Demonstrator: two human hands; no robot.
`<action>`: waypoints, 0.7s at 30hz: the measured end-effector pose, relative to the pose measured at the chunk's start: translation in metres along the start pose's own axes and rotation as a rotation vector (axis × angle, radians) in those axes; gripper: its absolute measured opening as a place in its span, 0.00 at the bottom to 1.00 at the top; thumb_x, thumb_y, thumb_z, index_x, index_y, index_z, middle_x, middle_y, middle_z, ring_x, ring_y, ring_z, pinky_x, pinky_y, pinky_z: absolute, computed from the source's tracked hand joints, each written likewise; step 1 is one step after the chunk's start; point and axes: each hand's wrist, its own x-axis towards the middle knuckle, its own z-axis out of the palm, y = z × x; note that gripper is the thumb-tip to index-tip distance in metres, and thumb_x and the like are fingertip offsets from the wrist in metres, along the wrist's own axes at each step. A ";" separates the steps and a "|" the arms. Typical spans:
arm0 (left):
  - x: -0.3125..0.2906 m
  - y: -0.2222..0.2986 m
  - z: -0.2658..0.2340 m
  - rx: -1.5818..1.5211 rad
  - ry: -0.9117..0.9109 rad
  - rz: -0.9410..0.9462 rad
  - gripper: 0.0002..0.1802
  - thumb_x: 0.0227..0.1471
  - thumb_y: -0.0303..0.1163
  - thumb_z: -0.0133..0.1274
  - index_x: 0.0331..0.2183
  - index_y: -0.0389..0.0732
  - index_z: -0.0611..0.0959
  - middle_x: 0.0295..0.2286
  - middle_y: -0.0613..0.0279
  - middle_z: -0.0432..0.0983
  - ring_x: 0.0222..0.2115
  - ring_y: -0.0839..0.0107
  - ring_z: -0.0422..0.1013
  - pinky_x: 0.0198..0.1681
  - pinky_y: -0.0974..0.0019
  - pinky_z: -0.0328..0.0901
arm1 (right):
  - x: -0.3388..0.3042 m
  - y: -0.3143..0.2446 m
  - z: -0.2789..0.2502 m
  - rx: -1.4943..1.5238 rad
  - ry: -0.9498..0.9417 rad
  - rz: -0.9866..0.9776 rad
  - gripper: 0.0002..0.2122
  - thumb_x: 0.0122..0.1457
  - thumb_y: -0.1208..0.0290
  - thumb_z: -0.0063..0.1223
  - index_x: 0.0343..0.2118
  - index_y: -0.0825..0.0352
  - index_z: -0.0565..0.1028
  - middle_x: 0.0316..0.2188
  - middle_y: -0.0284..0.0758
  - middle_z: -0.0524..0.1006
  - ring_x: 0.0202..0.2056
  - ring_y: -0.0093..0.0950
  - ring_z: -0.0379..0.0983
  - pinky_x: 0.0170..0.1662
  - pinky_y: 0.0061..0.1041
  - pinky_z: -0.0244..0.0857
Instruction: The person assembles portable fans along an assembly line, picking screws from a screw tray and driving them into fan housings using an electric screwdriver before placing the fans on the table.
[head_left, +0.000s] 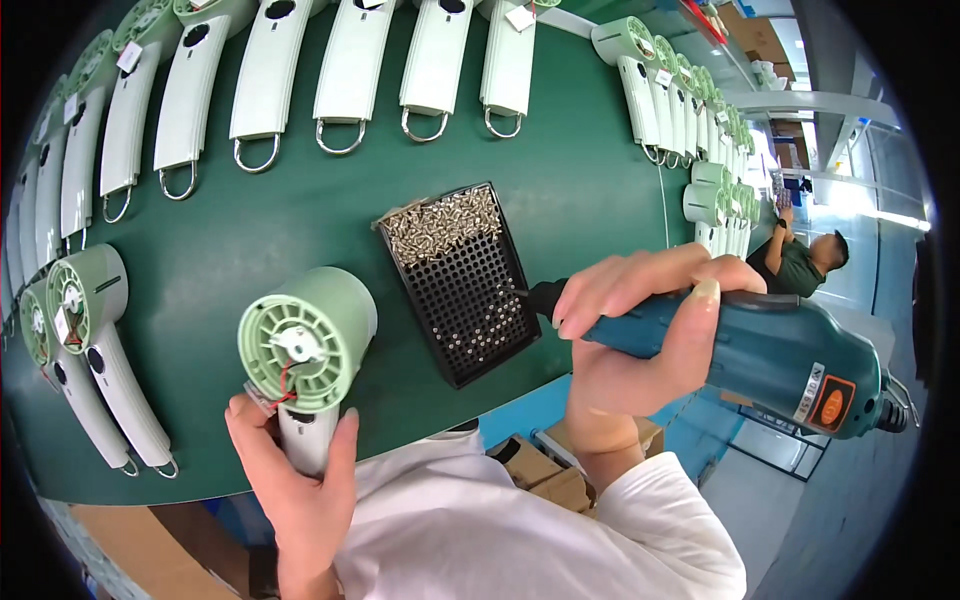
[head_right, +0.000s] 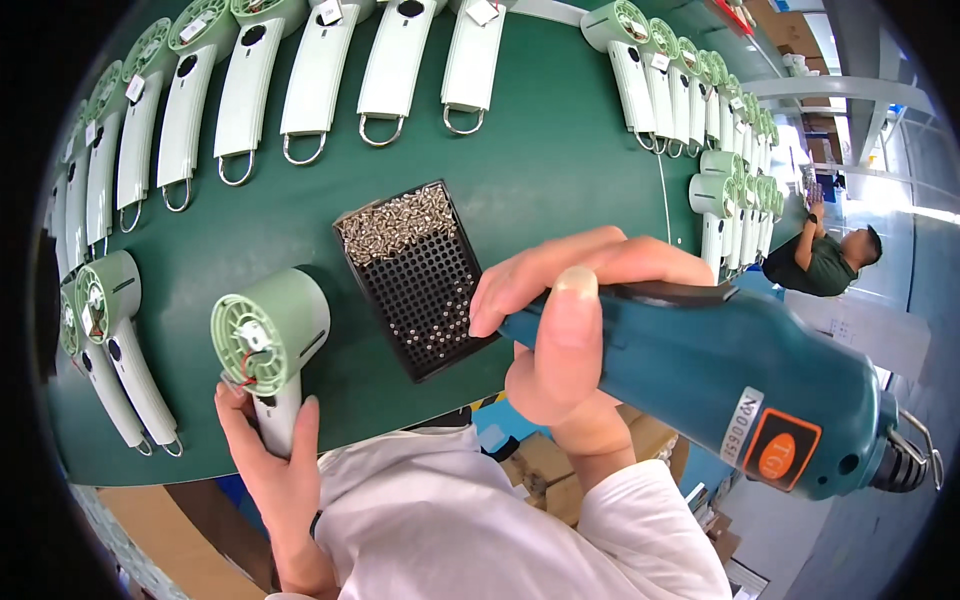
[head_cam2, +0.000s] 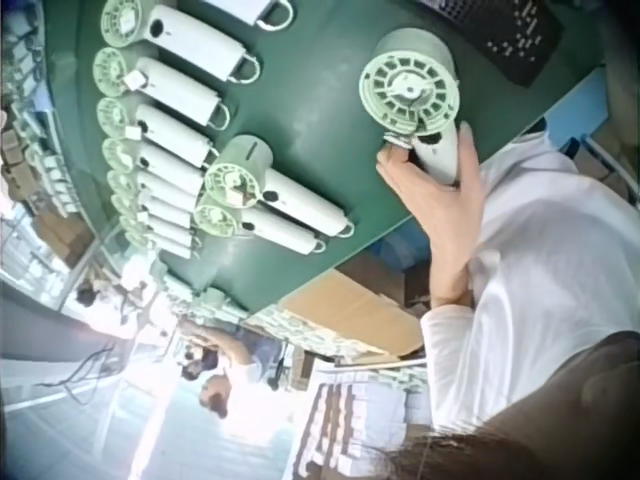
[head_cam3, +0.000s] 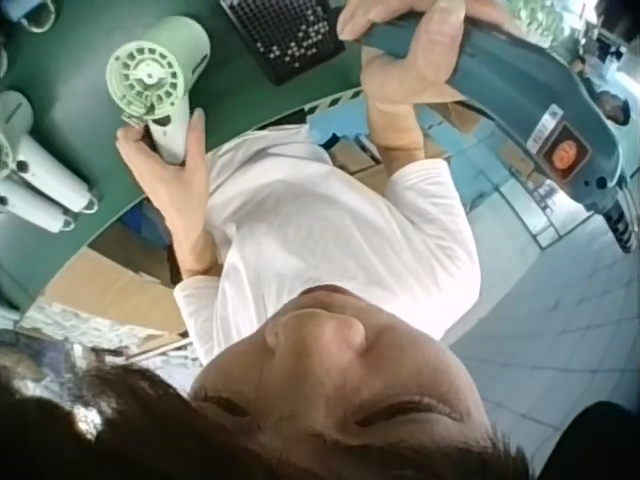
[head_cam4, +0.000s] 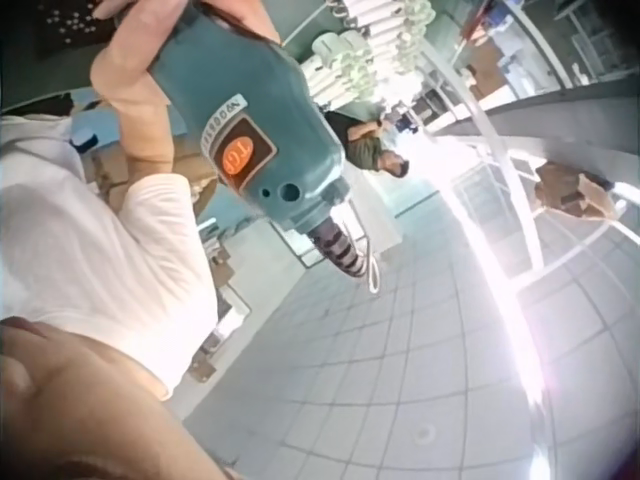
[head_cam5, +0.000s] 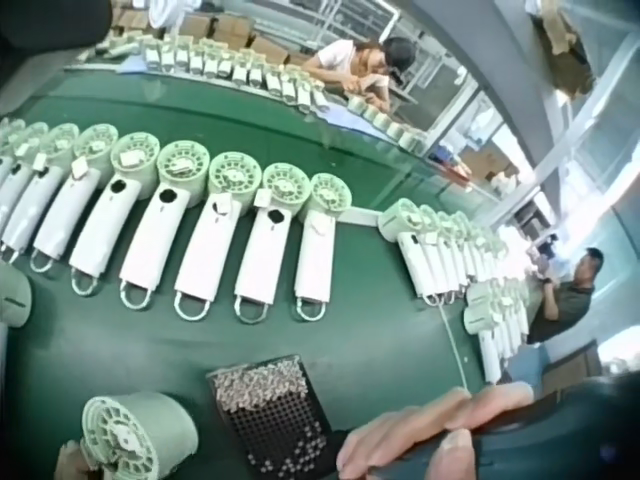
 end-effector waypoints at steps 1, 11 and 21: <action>-0.002 -0.003 0.000 -0.108 0.016 -0.027 0.29 0.40 0.20 0.61 0.44 0.34 0.66 0.41 0.54 0.64 0.40 0.63 0.62 0.42 0.64 0.60 | 0.001 0.002 -0.001 0.002 -0.003 -0.004 0.08 0.63 0.67 0.32 0.40 0.64 0.59 0.18 0.39 0.66 0.08 0.29 0.61 0.11 0.29 0.62; 0.026 0.010 0.000 -1.063 -0.083 -0.260 0.26 0.56 0.39 0.48 0.50 0.33 0.65 0.25 0.62 0.64 0.19 0.79 0.59 0.19 0.75 0.56 | 0.004 -0.004 0.000 -0.015 -0.052 0.015 0.07 0.61 0.71 0.40 0.36 0.66 0.58 0.17 0.40 0.69 0.11 0.29 0.64 0.15 0.30 0.66; 0.050 0.018 0.018 -1.316 -0.260 -0.532 0.19 0.53 0.29 0.55 0.45 0.35 0.69 0.23 0.67 0.65 0.18 0.80 0.60 0.20 0.72 0.57 | -0.011 -0.039 -0.002 0.407 0.067 -0.074 0.13 0.65 0.60 0.35 0.43 0.65 0.63 0.19 0.36 0.65 0.10 0.29 0.62 0.15 0.31 0.63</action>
